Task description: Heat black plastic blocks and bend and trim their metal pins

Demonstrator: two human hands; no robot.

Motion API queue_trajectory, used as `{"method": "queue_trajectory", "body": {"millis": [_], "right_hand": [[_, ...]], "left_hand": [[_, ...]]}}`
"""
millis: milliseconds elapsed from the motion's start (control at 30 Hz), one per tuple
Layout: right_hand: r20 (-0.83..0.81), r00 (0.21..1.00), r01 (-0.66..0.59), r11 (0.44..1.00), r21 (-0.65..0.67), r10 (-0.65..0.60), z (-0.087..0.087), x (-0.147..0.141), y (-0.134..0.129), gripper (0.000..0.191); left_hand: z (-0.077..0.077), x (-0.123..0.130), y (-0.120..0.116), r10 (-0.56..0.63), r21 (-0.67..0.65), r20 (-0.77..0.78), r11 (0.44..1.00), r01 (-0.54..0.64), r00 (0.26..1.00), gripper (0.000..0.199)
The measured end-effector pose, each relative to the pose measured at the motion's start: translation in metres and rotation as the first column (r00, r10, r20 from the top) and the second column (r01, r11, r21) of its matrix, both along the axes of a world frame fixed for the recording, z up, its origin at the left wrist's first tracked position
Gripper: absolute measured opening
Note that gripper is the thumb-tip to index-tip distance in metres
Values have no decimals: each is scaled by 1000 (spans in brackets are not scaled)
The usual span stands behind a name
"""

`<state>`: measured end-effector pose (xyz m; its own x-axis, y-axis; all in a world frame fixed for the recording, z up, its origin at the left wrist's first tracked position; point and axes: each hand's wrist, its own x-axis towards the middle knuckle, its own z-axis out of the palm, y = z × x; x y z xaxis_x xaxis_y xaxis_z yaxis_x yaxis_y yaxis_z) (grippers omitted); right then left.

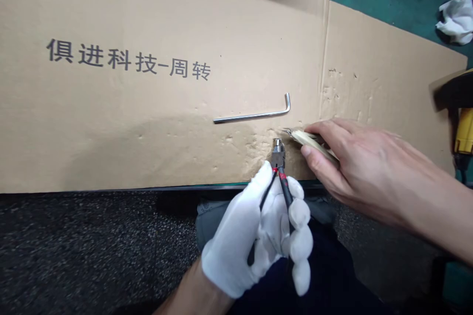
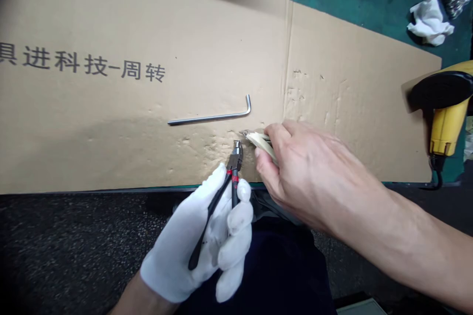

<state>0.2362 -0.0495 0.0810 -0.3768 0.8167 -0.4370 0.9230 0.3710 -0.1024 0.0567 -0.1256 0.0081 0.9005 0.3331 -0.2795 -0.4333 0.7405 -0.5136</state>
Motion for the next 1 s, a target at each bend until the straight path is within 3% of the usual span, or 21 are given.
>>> {"method": "queue_trajectory", "body": {"millis": [100, 300, 633, 1000], "right_hand": [[18, 993, -120, 986, 119, 119, -4, 4, -6, 38], [43, 968, -249, 952, 178, 245, -7, 9, -10, 37], [36, 956, -293, 939, 179, 291, -8, 13, -10, 38], [-76, 969, -225, 969, 105, 233, -13, 18, -5, 42]], "left_hand": [[6, 1, 1, 18, -12, -69, 1000, -19, 997, 53], [22, -3, 9, -22, -63, -132, 998, 14, 991, 57], [20, -1, 11, -12, -45, -163, 999, 5, 987, 62], [25, -2, 11, 0, -56, -196, 998, -11, 981, 60]]}}
